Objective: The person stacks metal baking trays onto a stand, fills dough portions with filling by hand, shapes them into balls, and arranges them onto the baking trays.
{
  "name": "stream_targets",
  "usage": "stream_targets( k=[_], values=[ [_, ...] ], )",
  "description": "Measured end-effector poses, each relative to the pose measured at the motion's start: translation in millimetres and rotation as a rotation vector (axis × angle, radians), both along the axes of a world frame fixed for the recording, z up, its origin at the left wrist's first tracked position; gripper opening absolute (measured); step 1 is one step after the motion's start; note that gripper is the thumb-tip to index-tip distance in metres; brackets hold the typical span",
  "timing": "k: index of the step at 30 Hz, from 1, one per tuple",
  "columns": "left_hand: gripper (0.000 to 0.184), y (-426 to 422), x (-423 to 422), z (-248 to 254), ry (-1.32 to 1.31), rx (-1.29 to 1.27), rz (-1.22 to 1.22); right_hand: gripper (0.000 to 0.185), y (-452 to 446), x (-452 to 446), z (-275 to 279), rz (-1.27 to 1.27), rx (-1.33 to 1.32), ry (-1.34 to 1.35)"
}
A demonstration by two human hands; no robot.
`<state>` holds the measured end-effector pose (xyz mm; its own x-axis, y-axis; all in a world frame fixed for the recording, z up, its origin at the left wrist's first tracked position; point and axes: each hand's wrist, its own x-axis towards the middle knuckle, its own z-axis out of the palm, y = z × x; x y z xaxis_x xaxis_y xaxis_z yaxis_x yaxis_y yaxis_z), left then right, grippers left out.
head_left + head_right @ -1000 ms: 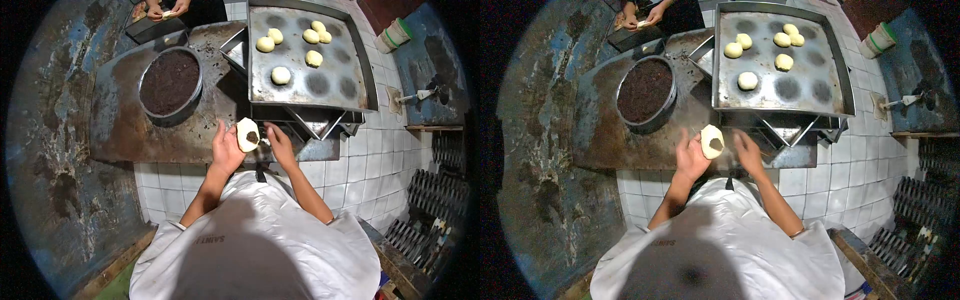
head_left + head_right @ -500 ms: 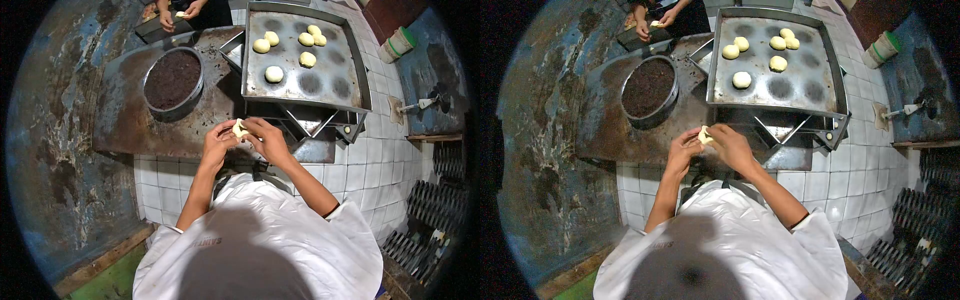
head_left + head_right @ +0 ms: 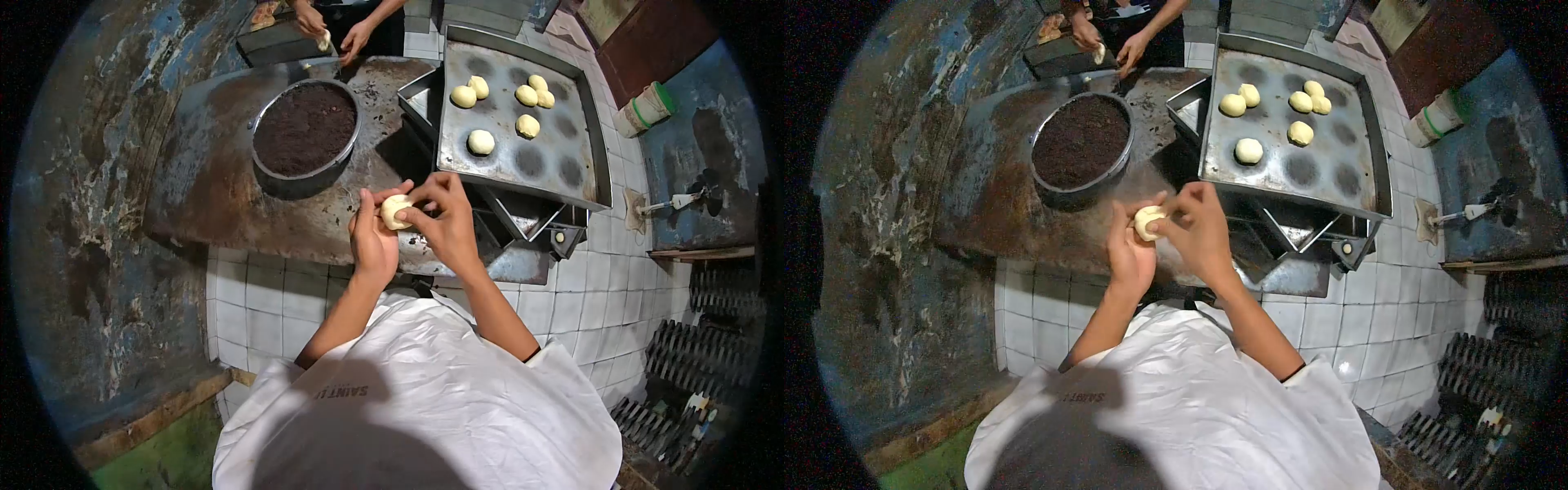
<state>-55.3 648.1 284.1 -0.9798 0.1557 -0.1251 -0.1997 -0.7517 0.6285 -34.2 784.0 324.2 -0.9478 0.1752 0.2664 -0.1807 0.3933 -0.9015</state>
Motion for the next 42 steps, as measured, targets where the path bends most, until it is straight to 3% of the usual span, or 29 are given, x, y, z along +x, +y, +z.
stream_targets(
  k=[1,3,6,8,10,12,13,16,17,21,23,26,28,29,31,36,38,39,42],
  values=[
    [0.046,-3.1,0.5,9.0,0.042,0.033,-0.06,0.018,-5.4,-4.5,-4.6,0.009,-0.229,-0.097],
    [0.042,-11.3,-6.3,12.6,0.154,0.039,-0.123,0.017,-14.3,-11.7,-2.5,0.02,-0.445,-0.188],
    [0.033,-22.5,-13.7,21.3,0.251,-0.022,-0.096,0.018,-27.7,-15.9,9.8,0.112,-0.512,-0.26],
    [0.025,-32.5,-21.9,16.7,0.035,-0.002,-0.082,0.024,-40.7,-19.3,9.6,-0.019,-0.339,-0.241],
    [0.023,-44.5,-31.2,13.6,0.015,0.093,-0.102,0.034,-55.5,-23.2,13.0,0.003,-0.259,-0.151],
    [0.02,-56.2,-37.4,12.8,-0.114,0.008,-0.034,0.037,-73.5,-19.4,24.2,0.047,0.116,0.002],
    [0.021,-58.9,-38.7,15.1,-0.103,0.005,-0.026,0.032,-82.8,-20.6,23.6,0.01,0.231,0.105],
    [0.022,-67.1,-44.1,13.5,0.078,-0.017,-0.046,0.029,-92.1,-26.8,18.9,-0.095,0.327,0.045],
    [0.026,-69.8,-45.8,12.7,0.161,-0.057,-0.048,0.026,-94.3,-32.8,21.1,-0.152,0.369,0.191],
    [0.034,-90.9,-48.6,29.3,0.261,-0.135,-0.18,0.019,-103.8,-45.3,33.6,-0.194,-0.021,0.01],
    [0.033,-96.7,-49.5,37.0,0.233,-0.061,-0.228,0.017,-100.3,-44.0,27.1,0.058,-0.382,-0.219],
    [0.032,-106.8,-51.2,28.7,0.152,0.128,-0.269,0.021,-110.6,-40.8,17.9,-0.102,-0.476,-0.189],
    [0.034,-112.9,-53.2,16.5,-0.039,0.066,-0.219,0.027,-120.7,-36.2,22.8,-0.126,-0.381,-0.148],
    [0.031,-116.5,-52.5,10.5,-0.126,0.038,-0.192,0.029,-126.8,-31.7,24.9,-0.114,-0.178,-0.078],
    [0.029,-120.0,-52.9,13.8,-0.126,0.027,-0.174,0.033,-138.8,-28.0,19.6,-0.121,0.135,0.037],
    [0.027,-113.7,-44.7,17.9,0.007,0.008,-0.184,0.023,-137.8,-28.1,12.0,-0.261,0.371,0.2],
    [0.025,-109.6,-43.7,12.8,0.044,0.015,-0.179,0.018,-133.2,-29.9,16.7,-0.288,0.172,0.112],
    [0.023,-107.6,-45.0,13.1,0.107,-0.022,-0.182,0.017,-137.2,-30.5,25.8,-0.311,-0.207,0.013],
    [0.02,-93.6,-45.6,13.4,0.192,-0.074,-0.132,0.017,-123.2,-31.2,13.4,-0.196,-0.405,-0.134]
  ],
)
